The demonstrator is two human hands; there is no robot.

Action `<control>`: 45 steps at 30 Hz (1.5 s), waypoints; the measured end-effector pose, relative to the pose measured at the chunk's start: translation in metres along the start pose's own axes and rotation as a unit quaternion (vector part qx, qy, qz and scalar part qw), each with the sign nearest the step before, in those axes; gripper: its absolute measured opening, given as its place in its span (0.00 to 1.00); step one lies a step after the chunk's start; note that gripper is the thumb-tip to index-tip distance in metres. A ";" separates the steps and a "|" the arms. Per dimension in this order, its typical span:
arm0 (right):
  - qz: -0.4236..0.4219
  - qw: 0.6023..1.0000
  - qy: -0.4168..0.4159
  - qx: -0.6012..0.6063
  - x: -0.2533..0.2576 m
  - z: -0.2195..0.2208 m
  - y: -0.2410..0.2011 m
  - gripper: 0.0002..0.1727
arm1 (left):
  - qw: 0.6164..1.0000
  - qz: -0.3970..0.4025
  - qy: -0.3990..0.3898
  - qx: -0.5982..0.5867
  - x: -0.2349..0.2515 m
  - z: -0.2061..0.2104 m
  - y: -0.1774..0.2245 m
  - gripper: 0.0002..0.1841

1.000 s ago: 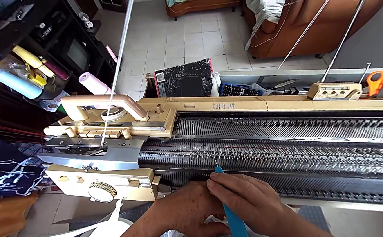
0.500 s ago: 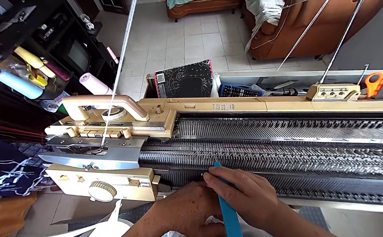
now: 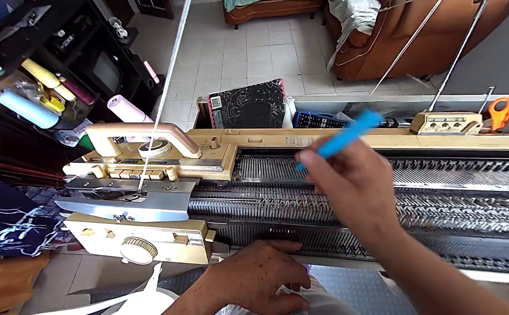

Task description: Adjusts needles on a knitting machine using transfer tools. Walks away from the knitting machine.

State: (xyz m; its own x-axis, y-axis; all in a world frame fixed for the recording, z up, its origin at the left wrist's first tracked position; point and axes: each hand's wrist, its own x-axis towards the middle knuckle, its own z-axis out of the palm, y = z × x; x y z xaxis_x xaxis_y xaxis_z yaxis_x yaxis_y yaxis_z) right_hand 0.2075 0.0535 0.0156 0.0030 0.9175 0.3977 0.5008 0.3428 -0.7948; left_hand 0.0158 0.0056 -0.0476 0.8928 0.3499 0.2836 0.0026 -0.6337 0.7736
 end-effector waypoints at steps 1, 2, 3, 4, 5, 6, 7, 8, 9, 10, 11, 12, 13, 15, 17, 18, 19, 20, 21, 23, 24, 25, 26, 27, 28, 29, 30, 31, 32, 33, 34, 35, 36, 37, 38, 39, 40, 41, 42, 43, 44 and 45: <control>-0.074 0.997 0.013 0.005 -0.019 0.001 0.002 0.10 | 1.000 0.002 0.004 0.002 0.000 0.000 0.000 0.12; -0.134 0.991 0.021 0.021 -0.036 0.003 0.005 0.09 | 1.000 0.007 0.011 0.008 -0.001 0.001 0.000 0.11; -0.179 0.983 0.024 0.040 -0.049 0.006 0.010 0.07 | 1.000 0.012 0.021 0.016 -0.001 0.001 0.000 0.11; -0.207 0.976 0.026 0.059 -0.059 0.009 0.016 0.05 | 0.999 0.015 0.027 0.021 0.000 0.001 0.000 0.11; -0.213 0.974 0.023 0.075 -0.065 0.011 0.020 0.05 | 0.999 0.016 0.029 0.023 0.000 0.001 0.000 0.11; -0.206 0.974 0.019 0.089 -0.068 0.012 0.022 0.05 | 0.999 0.017 0.028 0.022 0.000 0.001 0.000 0.11; -0.190 0.976 0.018 0.101 -0.068 0.011 0.023 0.04 | 0.999 0.017 0.024 0.018 0.000 0.001 -0.001 0.12; -0.173 0.979 0.020 0.109 -0.067 0.011 0.023 0.04 | 1.000 0.017 0.020 0.012 0.000 0.001 -0.001 0.12; -0.161 0.980 0.021 0.115 -0.066 0.010 0.023 0.04 | 1.000 0.018 0.020 0.010 0.000 0.001 -0.002 0.11; -0.153 0.980 0.026 0.122 -0.066 0.010 0.022 0.03 | 1.000 0.019 0.021 0.010 0.000 0.002 -0.002 0.11; -0.148 0.981 0.029 0.124 -0.066 0.011 0.022 0.03 | 1.000 0.019 0.021 0.010 -0.001 0.002 -0.002 0.11; -0.144 0.982 0.031 0.122 -0.066 0.011 0.023 0.03 | 1.000 0.019 0.021 0.011 -0.001 0.002 -0.002 0.11; -0.142 0.982 0.030 0.119 -0.066 0.011 0.023 0.03 | 1.000 0.019 0.020 0.011 -0.001 0.002 -0.002 0.11; -0.141 0.983 0.027 0.116 -0.066 0.011 0.025 0.03 | 1.000 0.015 0.017 0.009 0.000 0.001 -0.002 0.11; -0.142 0.982 0.024 0.124 -0.066 0.012 0.027 0.03 | 1.000 0.015 0.018 0.008 0.000 0.001 -0.002 0.11; -0.145 0.981 0.020 0.124 -0.066 0.012 0.028 0.03 | 1.000 0.015 0.019 0.009 -0.001 0.002 -0.002 0.11; -0.149 0.981 0.018 0.125 -0.067 0.012 0.029 0.03 | 1.000 0.016 0.020 0.009 -0.001 0.002 -0.002 0.11; -0.154 0.980 0.015 0.126 -0.068 0.012 0.030 0.04 | 1.000 0.018 0.023 0.010 -0.001 0.002 -0.003 0.11; -0.164 0.979 0.017 0.121 -0.068 0.013 0.031 0.04 | 0.999 0.019 0.025 0.011 -0.001 0.002 -0.003 0.11; -0.205 0.975 0.015 0.089 -0.069 0.014 0.034 0.04 | 0.999 0.020 0.028 0.013 -0.001 0.002 -0.003 0.11; -0.232 0.970 0.011 0.067 -0.069 0.013 0.035 0.04 | 0.999 0.020 0.028 0.015 -0.001 0.002 -0.002 0.11; -0.262 0.964 0.004 0.042 -0.069 0.012 0.035 0.04 | 0.999 0.021 0.029 0.020 -0.001 0.002 -0.002 0.11; -0.290 0.957 -0.007 0.016 -0.070 0.011 0.035 0.04 | 0.999 0.023 0.033 0.025 0.000 0.002 -0.002 0.11; -0.315 0.949 -0.022 -0.011 -0.070 0.009 0.035 0.05 | 0.999 0.025 0.038 0.029 0.000 0.002 -0.002 0.11; -0.334 0.941 -0.037 -0.035 -0.071 0.008 0.036 0.06 | 0.998 0.031 0.043 0.031 0.000 0.003 -0.002 0.11; -0.351 0.934 -0.048 -0.053 -0.072 0.007 0.037 0.07 | 0.998 0.035 0.045 0.033 0.000 0.003 -0.002 0.10; -0.362 0.928 -0.054 -0.066 -0.072 0.007 0.037 0.07 | 0.998 0.037 0.042 0.035 0.000 0.002 -0.002 0.10; -0.369 0.925 -0.056 -0.072 -0.072 0.008 0.038 0.08 | 0.998 0.036 0.038 0.035 0.000 0.001 -0.002 0.10; -0.373 0.923 -0.057 -0.078 -0.073 0.008 0.038 0.08 | 0.998 0.037 0.037 0.034 0.000 0.001 -0.002 0.10; -0.376 0.921 -0.057 -0.082 -0.073 0.008 0.038 0.08 | 0.998 0.039 0.037 0.031 0.000 0.001 -0.002 0.10; -0.379 0.920 -0.056 -0.087 -0.074 0.007 0.038 0.08 | 0.998 0.041 0.037 0.031 0.000 0.000 -0.002 0.10; -0.381 0.918 -0.056 -0.092 -0.075 0.007 0.038 0.09 | 0.998 0.043 0.038 0.032 0.000 0.000 -0.002 0.10; -0.383 0.917 -0.055 -0.096 -0.076 0.008 0.038 0.10 | 0.998 0.044 0.039 0.035 0.000 0.000 -0.002 0.10; -0.383 0.917 -0.054 -0.097 -0.076 0.008 0.039 0.10 | 0.998 0.044 0.038 0.037 0.000 0.000 -0.002 0.10; -0.383 0.917 -0.053 -0.099 -0.077 0.008 0.039 0.10 | 0.998 0.043 0.038 0.036 0.000 -0.001 -0.002 0.10; -0.382 0.917 -0.051 -0.104 -0.077 0.008 0.039 0.10 | 0.998 0.042 0.038 0.037 0.000 -0.001 -0.002 0.10; -0.381 0.917 -0.048 -0.109 -0.078 0.008 0.039 0.10 | 0.998 0.042 0.039 0.038 0.000 -0.001 -0.002 0.10; -0.380 0.917 -0.048 -0.110 -0.078 0.008 0.039 0.10 | 0.997 0.043 0.042 0.038 0.001 -0.002 -0.001 0.11; -0.380 0.917 -0.047 -0.110 -0.078 0.008 0.038 0.10 | 0.997 0.043 0.044 0.036 0.001 -0.002 -0.001 0.10; -0.379 0.918 -0.046 -0.110 -0.078 0.009 0.037 0.10 | 0.998 0.041 0.044 0.029 0.001 -0.003 -0.001 0.10; -0.377 0.918 -0.045 -0.113 -0.078 0.009 0.036 0.10 | 0.998 0.038 0.042 0.019 0.002 -0.003 0.000 0.10; -0.375 0.919 -0.045 -0.117 -0.077 0.009 0.034 0.10 | 0.999 0.032 0.037 0.010 0.002 -0.004 0.001 0.10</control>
State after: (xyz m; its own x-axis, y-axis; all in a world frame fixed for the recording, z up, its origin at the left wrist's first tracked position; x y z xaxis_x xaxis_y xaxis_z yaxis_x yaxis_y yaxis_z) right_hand 0.2167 -0.0040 -0.0460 -0.4849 0.4584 0.7448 0.5051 0.8420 -0.1895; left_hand 0.0152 0.0088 -0.0442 0.8558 0.3581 0.3732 -0.0432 -0.6695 0.7416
